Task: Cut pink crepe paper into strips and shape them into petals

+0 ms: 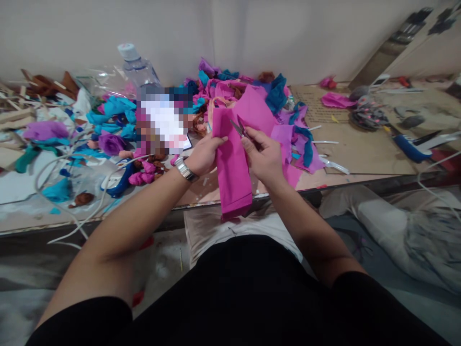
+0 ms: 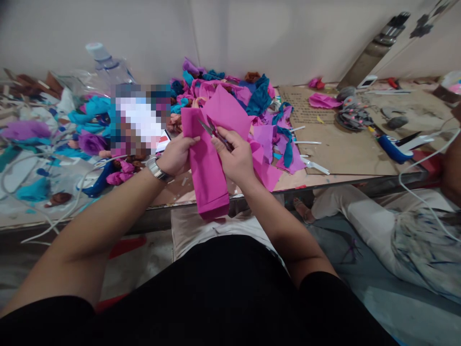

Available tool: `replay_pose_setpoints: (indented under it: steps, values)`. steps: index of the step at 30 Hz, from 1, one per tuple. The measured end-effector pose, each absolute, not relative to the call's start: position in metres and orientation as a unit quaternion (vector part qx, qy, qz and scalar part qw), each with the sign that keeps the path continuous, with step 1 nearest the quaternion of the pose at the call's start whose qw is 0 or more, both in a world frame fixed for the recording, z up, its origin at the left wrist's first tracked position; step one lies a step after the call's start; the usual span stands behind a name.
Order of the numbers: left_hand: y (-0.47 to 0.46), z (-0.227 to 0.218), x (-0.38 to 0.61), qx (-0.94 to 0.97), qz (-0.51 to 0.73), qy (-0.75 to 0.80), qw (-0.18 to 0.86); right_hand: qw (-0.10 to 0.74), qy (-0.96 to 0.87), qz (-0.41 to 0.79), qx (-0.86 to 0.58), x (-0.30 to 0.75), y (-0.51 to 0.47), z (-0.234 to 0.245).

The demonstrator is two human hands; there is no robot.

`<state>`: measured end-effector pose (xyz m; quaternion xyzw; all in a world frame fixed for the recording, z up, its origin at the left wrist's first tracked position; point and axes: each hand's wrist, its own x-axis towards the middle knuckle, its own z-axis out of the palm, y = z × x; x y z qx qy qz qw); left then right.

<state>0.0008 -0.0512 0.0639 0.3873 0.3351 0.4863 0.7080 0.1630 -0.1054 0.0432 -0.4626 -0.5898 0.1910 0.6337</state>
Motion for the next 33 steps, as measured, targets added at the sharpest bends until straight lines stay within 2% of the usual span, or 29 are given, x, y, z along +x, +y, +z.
replay_pose_setpoints:
  steps: [7, 15, 24, 33]
  values:
    - [-0.044, 0.052, -0.002, 0.459, 0.463, 0.331, 0.682, 0.665, -0.534, 0.229, -0.469, 0.163, -0.101, 0.039]
    - [-0.039, 0.045, -0.004, 0.524, 0.444, 0.341, 0.642, 0.681, -0.46, 0.33, -0.464, 0.153, -0.109, 0.043]
    - [-0.036, 0.041, -0.004, 0.538, 0.42, 0.305, 0.665, 0.731, -0.358, 0.417, -0.405, 0.145, -0.11, 0.048]
    - [-0.031, 0.035, -0.009, 0.588, 0.406, 0.309, 0.627, 0.728, -0.323, 0.463, -0.388, 0.144, -0.112, 0.047]
